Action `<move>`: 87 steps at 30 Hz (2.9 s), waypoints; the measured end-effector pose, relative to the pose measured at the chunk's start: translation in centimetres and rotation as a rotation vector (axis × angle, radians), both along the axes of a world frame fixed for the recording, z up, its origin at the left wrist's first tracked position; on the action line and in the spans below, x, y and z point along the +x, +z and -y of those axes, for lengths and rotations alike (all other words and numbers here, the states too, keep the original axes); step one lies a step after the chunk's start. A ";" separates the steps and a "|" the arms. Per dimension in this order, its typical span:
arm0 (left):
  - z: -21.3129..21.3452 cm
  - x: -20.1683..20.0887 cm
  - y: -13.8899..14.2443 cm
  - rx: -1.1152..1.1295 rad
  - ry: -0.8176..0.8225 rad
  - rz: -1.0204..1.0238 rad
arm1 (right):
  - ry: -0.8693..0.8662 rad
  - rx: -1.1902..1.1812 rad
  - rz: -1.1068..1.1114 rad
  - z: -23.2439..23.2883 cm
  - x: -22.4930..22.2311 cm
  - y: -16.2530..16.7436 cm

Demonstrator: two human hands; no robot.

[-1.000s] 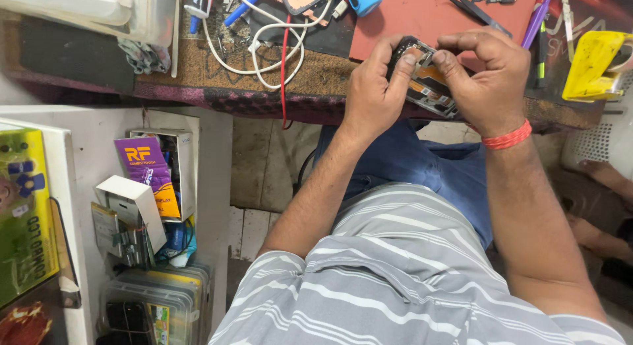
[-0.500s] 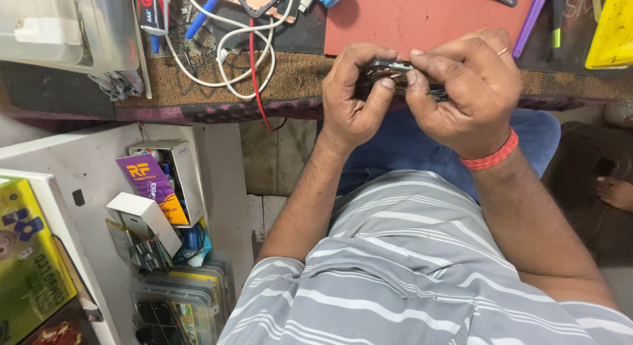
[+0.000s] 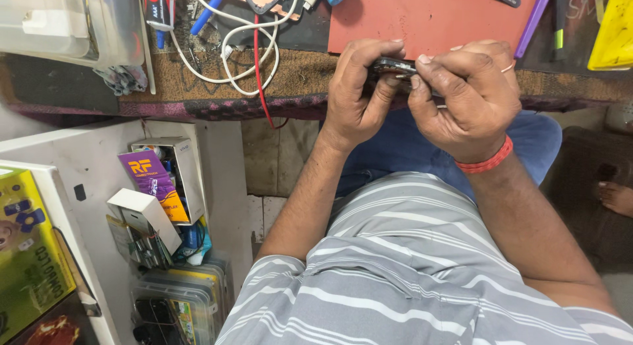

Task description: The person cleans the back of a phone with a cloth, then wipes the inside of a disassembled phone frame. They pick up a new screen assembly and attach it to the frame, pressing the edges to secure it. Finally, they adjust internal components and ribbon cables inside the frame.

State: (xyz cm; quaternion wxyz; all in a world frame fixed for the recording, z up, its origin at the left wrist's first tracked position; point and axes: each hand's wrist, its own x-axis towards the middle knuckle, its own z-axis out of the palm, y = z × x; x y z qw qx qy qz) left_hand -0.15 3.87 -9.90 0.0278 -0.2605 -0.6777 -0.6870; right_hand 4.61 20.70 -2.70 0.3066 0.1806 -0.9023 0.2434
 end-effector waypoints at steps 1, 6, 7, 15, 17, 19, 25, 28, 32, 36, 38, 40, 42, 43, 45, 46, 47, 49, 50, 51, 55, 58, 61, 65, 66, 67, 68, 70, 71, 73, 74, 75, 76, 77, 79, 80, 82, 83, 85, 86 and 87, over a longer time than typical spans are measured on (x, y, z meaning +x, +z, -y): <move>-0.1 0.0 0.0 0.005 0.010 -0.003 | 0.001 -0.004 -0.003 0.1 0.0 0.0; -0.4 0.2 -0.3 -0.008 0.051 -0.025 | -0.018 0.000 -0.027 0.5 0.2 -0.3; -0.4 0.2 -0.4 -0.011 0.049 -0.020 | -0.022 0.006 -0.031 0.5 0.2 -0.4; -0.6 0.1 -1.2 0.010 0.054 -0.056 | -0.008 0.003 -0.067 0.6 0.2 -1.1; -0.6 0.1 -1.3 0.013 0.055 -0.068 | 0.001 0.008 -0.086 0.6 0.2 -1.2; -0.7 0.1 -1.3 0.010 0.054 -0.081 | 0.005 0.029 -0.096 0.4 0.2 -1.2; -1.1 0.0 -1.3 0.004 0.082 -0.092 | 0.008 0.069 -0.116 0.3 0.5 -1.2; -1.3 0.1 -1.5 0.000 0.091 -0.097 | -0.002 0.074 -0.119 0.4 0.6 -1.2; -1.4 0.1 -1.7 -0.001 0.104 -0.107 | 0.014 0.086 -0.124 0.3 0.6 -1.1; -1.4 0.0 -1.8 0.015 0.122 -0.127 | 0.031 0.079 -0.138 0.4 0.5 -1.2; -1.4 0.0 -1.8 0.013 0.124 -0.123 | 0.033 0.078 -0.149 0.4 0.4 -1.3; -1.5 0.0 -1.8 0.023 0.120 -0.113 | 0.036 0.077 -0.155 0.5 0.4 -1.3; -1.5 0.0 -1.8 0.035 0.117 -0.110 | 0.036 0.087 -0.147 0.4 0.5 -1.2; -1.5 0.0 -1.8 0.037 0.118 -0.110 | 0.037 0.093 -0.144 0.4 0.5 -1.1; -1.5 0.0 -1.9 0.032 0.123 -0.114 | 0.032 0.093 -0.152 0.5 0.4 -1.1; -1.5 -0.1 -1.9 0.033 0.126 -0.115 | 0.030 0.094 -0.158 0.6 0.4 -1.1; -1.6 -0.1 -1.9 0.038 0.128 -0.116 | 0.029 0.089 -0.154 0.7 0.4 -1.2; -1.6 -0.1 -1.9 0.044 0.125 -0.116 | 0.025 0.081 -0.145 0.7 0.4 -1.1; -1.6 -0.1 -1.9 0.045 0.120 -0.114 | 0.018 0.082 -0.141 0.8 0.4 -1.1; -1.6 -0.2 -1.9 0.046 0.116 -0.112 | 0.011 0.083 -0.136 0.8 0.5 -1.1; -1.7 -0.2 -1.9 0.028 0.135 -0.122 | -0.013 0.074 -0.112 0.9 0.6 -1.1; -1.8 -0.1 -1.9 0.020 0.145 -0.119 | 0.007 0.057 -0.124 0.9 0.4 -1.2; -1.9 -0.1 -2.0 0.022 0.158 -0.106 | 0.008 0.038 -0.127 0.9 0.2 -1.3; -2.1 -0.1 -1.9 0.024 0.161 -0.076 | 0.008 0.019 -0.093 0.9 0.2 -1.2; -2.1 -0.1 -1.9 0.028 0.158 -0.065 | 0.003 0.020 -0.092 0.9 0.2 -1.2; -2.2 -0.1 -1.9 0.026 0.158 -0.070 | -0.003 0.018 -0.090 0.9 0.2 -1.1; -2.1 -0.1 -2.0 0.023 0.158 -0.075 | -0.008 0.016 -0.082 0.9 0.2 -1.0; -2.1 -0.2 -2.0 0.021 0.155 -0.081 | -0.012 0.014 -0.066 0.9 0.3 -0.9; -2.0 -0.2 -2.1 0.020 0.150 -0.080 | -0.016 0.014 -0.053 0.8 0.4 -0.8; -1.9 -0.3 -2.2 0.024 0.138 -0.079 | -0.022 0.017 -0.029 0.7 0.4 -0.6; -1.9 -0.3 -2.2 0.027 0.130 -0.078 | -0.009 0.018 -0.030 0.6 0.4 -0.5; -1.9 -0.3 -2.2 0.031 0.120 -0.075 | 0.003 0.019 -0.029 0.5 0.3 -0.5; -2.0 -0.3 -2.2 0.039 0.121 -0.075 | 0.015 0.020 -0.028 0.4 0.2 -0.4; -2.1 -0.3 -2.1 0.047 0.122 -0.076 | 0.022 0.010 -0.026 0.4 0.2 -0.4; -2.5 -0.1 -1.9 0.076 0.147 -0.072 | 0.039 -0.008 -0.025 0.4 0.0 -0.4; -2.7 0.0 -1.8 0.097 0.171 -0.068 | 0.033 0.002 -0.018 0.4 0.0 -0.4; -2.8 0.2 -1.6 0.117 0.196 -0.082 | 0.024 0.025 -0.011 0.3 -0.1 -0.2; -2.8 0.2 -1.6 0.120 0.196 -0.097 | 0.020 0.040 -0.010 0.2 -0.2 -0.1; -2.8 0.2 -1.5 0.108 0.199 -0.122 | 0.011 0.078 -0.015 0.1 -0.3 0.1; -2.8 0.2 -1.5 0.093 0.203 -0.133 | 0.042 0.032 0.005 0.0 -0.3 0.1; -2.8 0.1 -1.4 0.079 0.206 -0.143 | 0.072 -0.016 0.026 -0.1 -0.3 0.0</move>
